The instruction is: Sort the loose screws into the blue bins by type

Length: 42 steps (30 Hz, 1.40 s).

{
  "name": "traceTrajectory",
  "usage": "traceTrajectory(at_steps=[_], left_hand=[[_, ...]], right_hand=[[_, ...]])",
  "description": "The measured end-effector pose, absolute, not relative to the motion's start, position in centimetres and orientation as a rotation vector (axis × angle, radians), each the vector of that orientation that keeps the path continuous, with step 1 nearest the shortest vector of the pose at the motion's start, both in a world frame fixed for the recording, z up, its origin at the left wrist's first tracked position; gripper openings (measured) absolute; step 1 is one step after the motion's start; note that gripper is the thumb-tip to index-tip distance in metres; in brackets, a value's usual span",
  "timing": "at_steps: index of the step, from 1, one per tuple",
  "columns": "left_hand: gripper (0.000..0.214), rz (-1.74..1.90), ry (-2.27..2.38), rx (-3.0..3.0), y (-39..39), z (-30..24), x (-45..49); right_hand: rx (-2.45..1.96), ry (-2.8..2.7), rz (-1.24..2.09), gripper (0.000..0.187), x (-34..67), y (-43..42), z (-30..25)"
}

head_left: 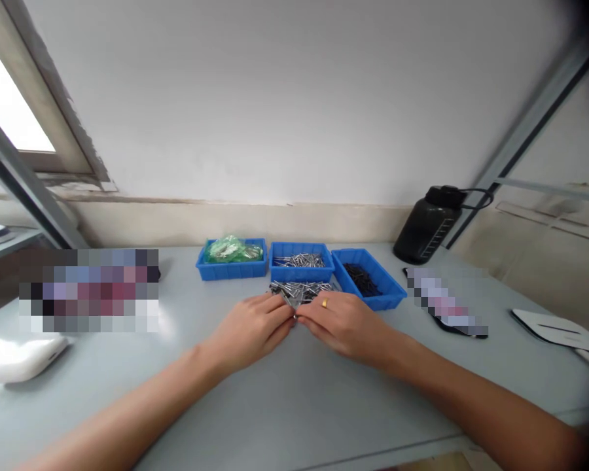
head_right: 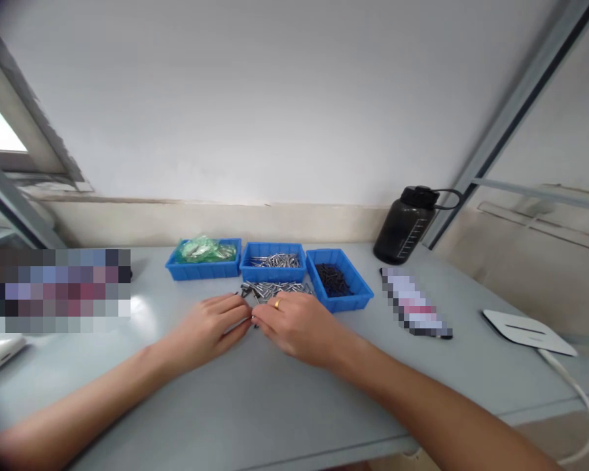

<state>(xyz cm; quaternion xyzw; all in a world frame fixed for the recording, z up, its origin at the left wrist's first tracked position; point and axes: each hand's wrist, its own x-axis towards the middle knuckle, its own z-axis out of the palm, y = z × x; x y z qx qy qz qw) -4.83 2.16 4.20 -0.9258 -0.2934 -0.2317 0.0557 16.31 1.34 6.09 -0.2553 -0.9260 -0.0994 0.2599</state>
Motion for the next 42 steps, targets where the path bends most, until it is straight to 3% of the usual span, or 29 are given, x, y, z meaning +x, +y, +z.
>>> traceTrajectory(at_steps=[26, 42], left_hand=[[0.022, -0.847, -0.851, -2.744, 2.0, 4.3, -4.9], [0.024, -0.692, -0.959, -2.764, 2.1, 3.9, -4.6]], right_hand=[[-0.983, -2.73, -0.227, 0.018, 16.3, 2.0, 4.9], [-0.698, -2.425, -0.196, 0.025, 16.1, 1.5, 5.3]])
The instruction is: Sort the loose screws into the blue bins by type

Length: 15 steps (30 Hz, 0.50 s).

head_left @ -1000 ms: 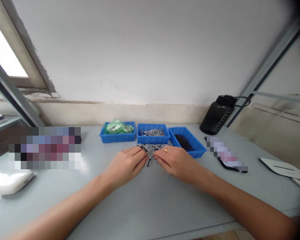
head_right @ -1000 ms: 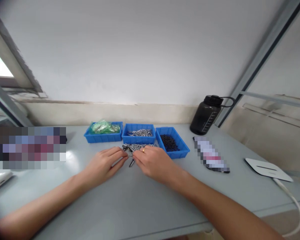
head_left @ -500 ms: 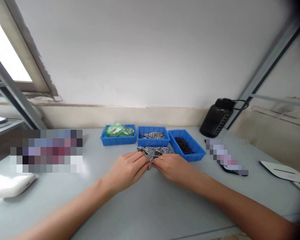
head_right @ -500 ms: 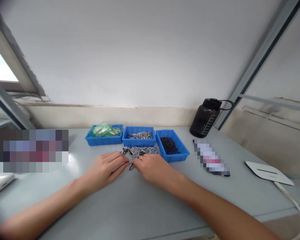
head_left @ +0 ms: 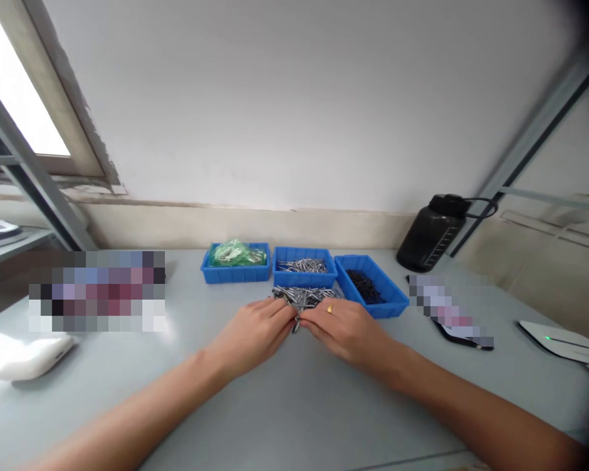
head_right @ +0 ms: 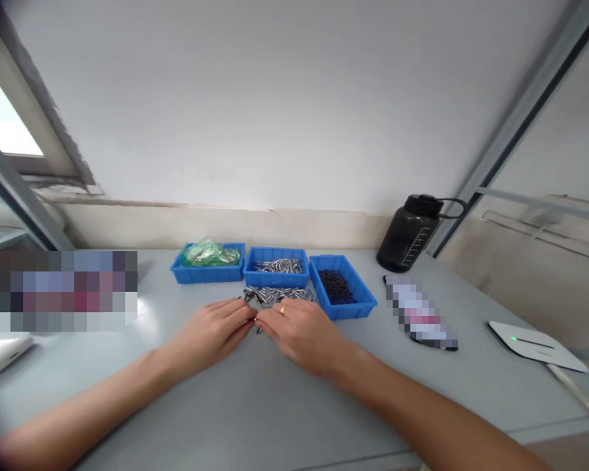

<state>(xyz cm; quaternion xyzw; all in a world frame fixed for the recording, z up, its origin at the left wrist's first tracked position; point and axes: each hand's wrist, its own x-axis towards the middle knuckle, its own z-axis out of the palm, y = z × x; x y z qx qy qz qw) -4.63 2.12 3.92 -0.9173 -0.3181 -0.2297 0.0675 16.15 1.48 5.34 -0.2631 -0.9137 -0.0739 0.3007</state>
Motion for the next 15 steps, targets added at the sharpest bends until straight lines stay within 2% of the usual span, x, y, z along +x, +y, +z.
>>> traceTrajectory(at_steps=[11, 15], left_hand=[[0.019, -0.905, -1.067, -2.734, 2.5, 3.6, -5.0], [0.018, -0.967, -0.971, -2.784, 2.2, 3.8, -4.9]], right_hand=[[-0.961, -2.522, -0.303, 0.027, 16.7, 2.5, 5.2], [-1.085, -2.644, -0.213, 0.024, 16.2, 2.3, 4.9]])
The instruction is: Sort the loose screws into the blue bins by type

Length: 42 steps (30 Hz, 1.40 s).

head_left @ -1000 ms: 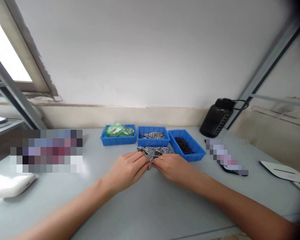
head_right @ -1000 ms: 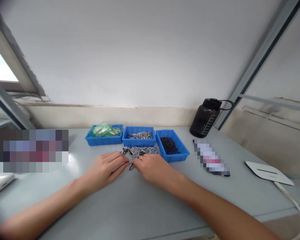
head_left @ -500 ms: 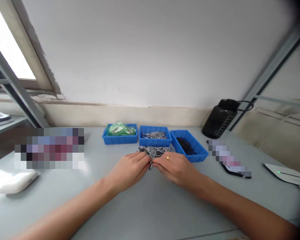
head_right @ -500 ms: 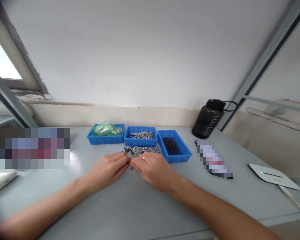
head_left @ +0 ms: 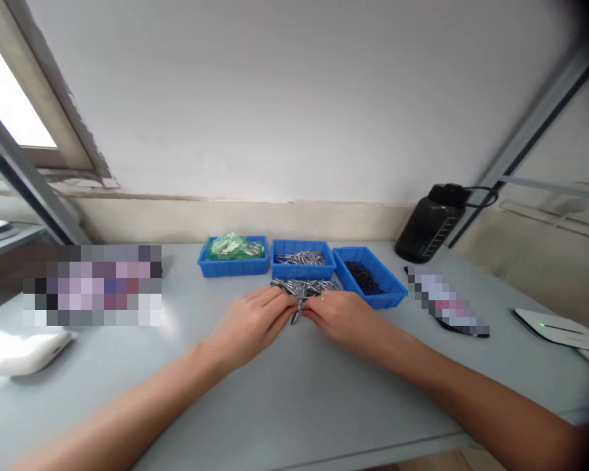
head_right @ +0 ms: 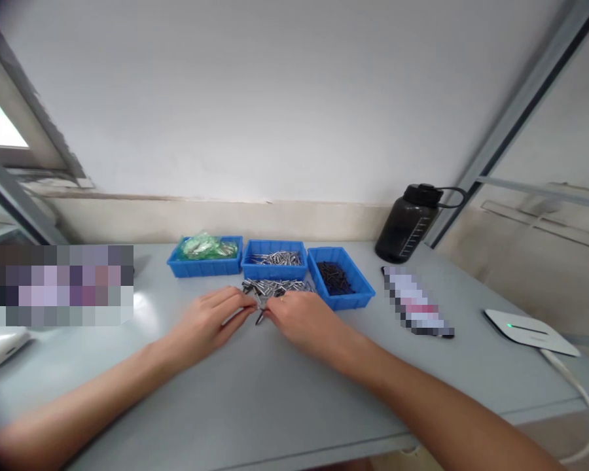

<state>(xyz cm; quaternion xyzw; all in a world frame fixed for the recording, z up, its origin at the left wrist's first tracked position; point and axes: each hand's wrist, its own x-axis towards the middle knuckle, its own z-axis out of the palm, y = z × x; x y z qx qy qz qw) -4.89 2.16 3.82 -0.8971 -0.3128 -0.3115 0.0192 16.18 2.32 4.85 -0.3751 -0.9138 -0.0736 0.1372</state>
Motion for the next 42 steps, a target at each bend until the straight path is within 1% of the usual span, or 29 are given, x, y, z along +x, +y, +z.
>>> traceTrajectory(at_steps=[4, 12, 15, 22, 28, 37, 42], left_hand=[[0.018, -0.992, -1.011, -2.891, 1.85, 4.25, -4.87], [0.016, -1.032, -0.978, -2.962, 1.72, 4.34, -4.74], [0.014, -1.08, -1.056, -2.942, 1.81, 4.15, -4.77], [0.014, -0.937, -1.095, -2.858, 2.16, 3.68, -4.87], [0.02, -0.879, -1.04, -2.85, 2.27, 3.66, -4.92], [0.021, -0.875, -1.05, -2.782, 2.34, 3.89, -5.03], [0.022, -0.905, -1.074, -2.715, 2.45, 3.61, -5.08]], right_hand=[[-1.034, -2.623, -0.127, 0.023, 15.89, 1.93, 4.82], [-0.964, -2.583, -0.075, 0.026, 16.13, 2.03, 5.12], [-0.935, -2.513, -0.044, 0.023, 16.19, 1.86, 5.22], [-0.758, -2.452, -0.093, 0.02, 16.39, 1.56, 5.54], [-0.79, -2.489, -0.089, 0.019, 16.22, 1.87, 5.01], [-0.907, -2.47, -0.161, 0.023, 16.37, 2.21, 5.48], [-0.983, -2.417, -0.171, 0.019, 16.59, 2.38, 5.57]])
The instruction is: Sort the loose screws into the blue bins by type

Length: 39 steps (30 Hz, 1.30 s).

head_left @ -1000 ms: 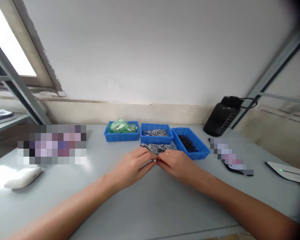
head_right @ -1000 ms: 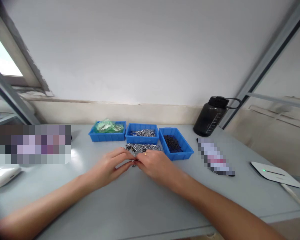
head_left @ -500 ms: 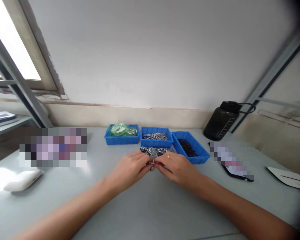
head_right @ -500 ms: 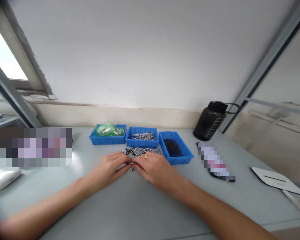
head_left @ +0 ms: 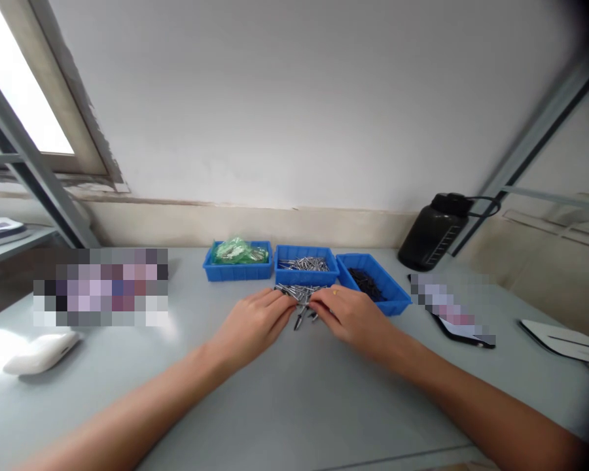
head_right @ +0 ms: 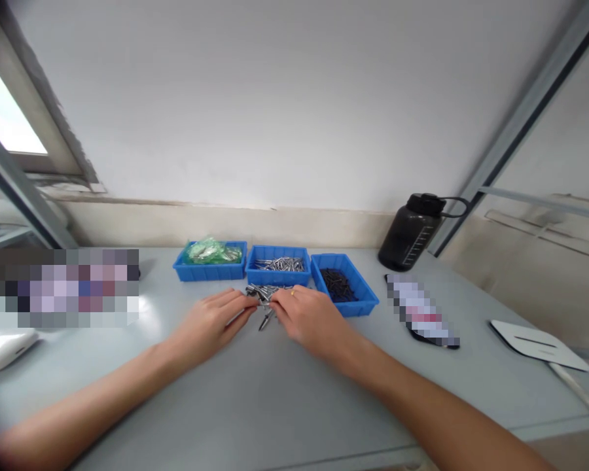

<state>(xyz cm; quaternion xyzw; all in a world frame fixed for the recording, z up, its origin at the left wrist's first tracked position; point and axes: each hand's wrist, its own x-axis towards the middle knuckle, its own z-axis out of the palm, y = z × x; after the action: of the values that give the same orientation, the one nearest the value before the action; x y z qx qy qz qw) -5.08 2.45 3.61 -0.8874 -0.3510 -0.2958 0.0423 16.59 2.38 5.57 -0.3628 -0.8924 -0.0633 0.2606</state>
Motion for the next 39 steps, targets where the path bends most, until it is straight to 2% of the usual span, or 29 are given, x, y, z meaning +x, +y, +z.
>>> traceTrajectory(at_steps=[7, 15, 39], left_hand=[[0.021, -0.884, -1.098, -2.687, 2.58, 3.68, -5.21], [0.021, -0.848, -1.122, -2.719, 2.64, 3.59, -5.15], [0.02, -0.804, -1.122, -2.88, 2.5, 3.78, -5.12]], right_hand=[[-0.969, -2.48, -0.047, 0.013, 16.4, 2.16, 5.85], [-0.8, -2.663, -0.092, 0.014, 16.22, 1.99, 5.85], [-0.803, -2.671, -0.143, 0.014, 16.16, 1.92, 5.65]])
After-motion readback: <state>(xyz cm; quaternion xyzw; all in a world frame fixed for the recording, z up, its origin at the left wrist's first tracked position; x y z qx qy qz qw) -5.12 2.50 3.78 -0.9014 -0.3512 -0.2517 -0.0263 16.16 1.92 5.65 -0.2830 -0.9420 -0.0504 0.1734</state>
